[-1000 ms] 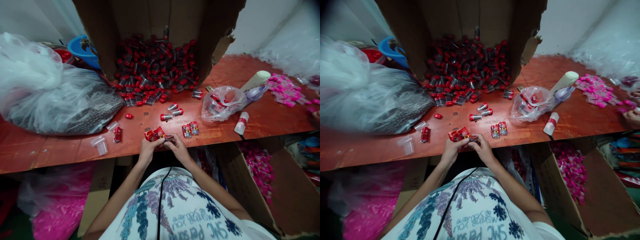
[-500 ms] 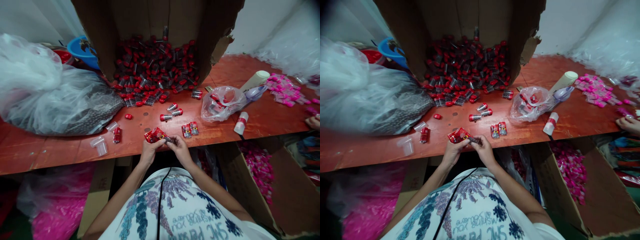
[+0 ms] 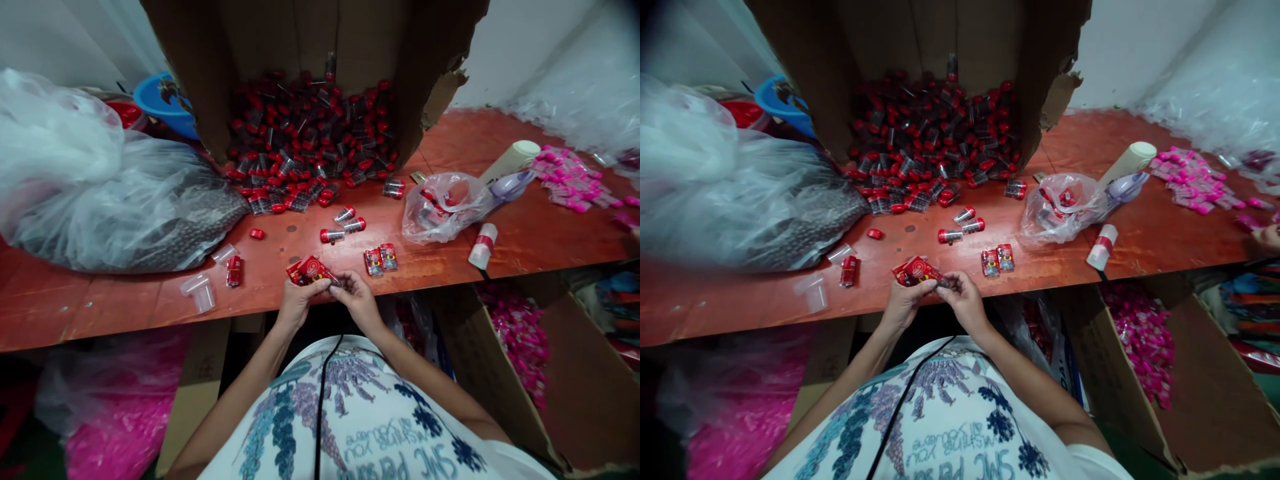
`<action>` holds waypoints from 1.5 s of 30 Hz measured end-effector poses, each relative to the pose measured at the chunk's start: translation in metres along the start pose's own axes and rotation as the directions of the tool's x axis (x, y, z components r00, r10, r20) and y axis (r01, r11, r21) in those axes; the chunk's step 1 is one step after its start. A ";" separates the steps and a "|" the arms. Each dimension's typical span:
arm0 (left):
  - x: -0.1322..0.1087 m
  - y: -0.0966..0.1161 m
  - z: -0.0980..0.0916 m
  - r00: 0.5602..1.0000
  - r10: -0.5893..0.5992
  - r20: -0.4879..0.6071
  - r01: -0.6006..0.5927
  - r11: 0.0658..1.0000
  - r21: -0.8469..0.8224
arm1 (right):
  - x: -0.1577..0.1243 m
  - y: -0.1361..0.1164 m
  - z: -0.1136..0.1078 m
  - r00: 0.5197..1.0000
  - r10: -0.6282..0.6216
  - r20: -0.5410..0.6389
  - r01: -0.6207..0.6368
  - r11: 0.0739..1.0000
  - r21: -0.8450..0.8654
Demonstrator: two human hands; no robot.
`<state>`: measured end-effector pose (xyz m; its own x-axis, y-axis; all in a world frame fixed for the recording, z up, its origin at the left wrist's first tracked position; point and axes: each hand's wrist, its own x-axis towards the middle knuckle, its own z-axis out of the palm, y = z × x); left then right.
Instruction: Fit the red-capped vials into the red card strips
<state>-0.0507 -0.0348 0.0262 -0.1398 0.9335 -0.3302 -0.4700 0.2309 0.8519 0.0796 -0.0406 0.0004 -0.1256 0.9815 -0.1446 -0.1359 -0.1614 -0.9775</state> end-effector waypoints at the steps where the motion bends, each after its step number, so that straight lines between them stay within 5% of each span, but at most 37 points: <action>1: 0.000 -0.001 0.000 1.000 0.002 -0.016 -0.002 1.000 0.012 | 0.000 0.001 0.000 0.999 -0.027 -0.017 0.026 0.999 -0.044; 5: -0.002 -0.007 0.004 0.998 0.032 -0.062 -0.027 0.997 0.075 | -0.004 0.004 -0.001 0.989 -0.146 -0.029 0.134 0.957 -0.259; 9: -0.004 -0.009 0.006 0.997 0.024 -0.078 -0.018 0.996 0.087 | -0.004 0.006 -0.002 0.987 -0.159 0.014 0.156 0.945 -0.287; 15: 0.000 -0.013 -0.001 0.997 -0.074 -0.021 0.075 0.996 0.041 | 0.003 0.008 -0.004 0.999 0.002 0.051 -0.003 1.000 0.019; 22: 0.000 -0.013 -0.007 0.996 -0.092 0.017 0.092 0.996 0.008 | 0.005 0.003 -0.006 0.982 0.154 0.110 -0.181 0.930 0.320; 32: -0.008 -0.012 0.002 0.997 -0.016 -0.082 0.022 0.997 0.068 | -0.001 0.018 -0.007 0.995 -0.084 0.057 0.089 0.992 -0.088; 45: -0.005 -0.006 -0.002 0.994 0.040 -0.104 -0.035 0.998 0.053 | -0.002 0.017 -0.009 0.994 -0.105 0.024 0.107 0.983 -0.146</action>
<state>-0.0494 -0.0410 0.0218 -0.2485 0.9084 -0.3361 -0.4177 0.2126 0.8833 0.0865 -0.0441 -0.0172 -0.1342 0.9902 -0.0374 -0.0037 -0.0382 -0.9993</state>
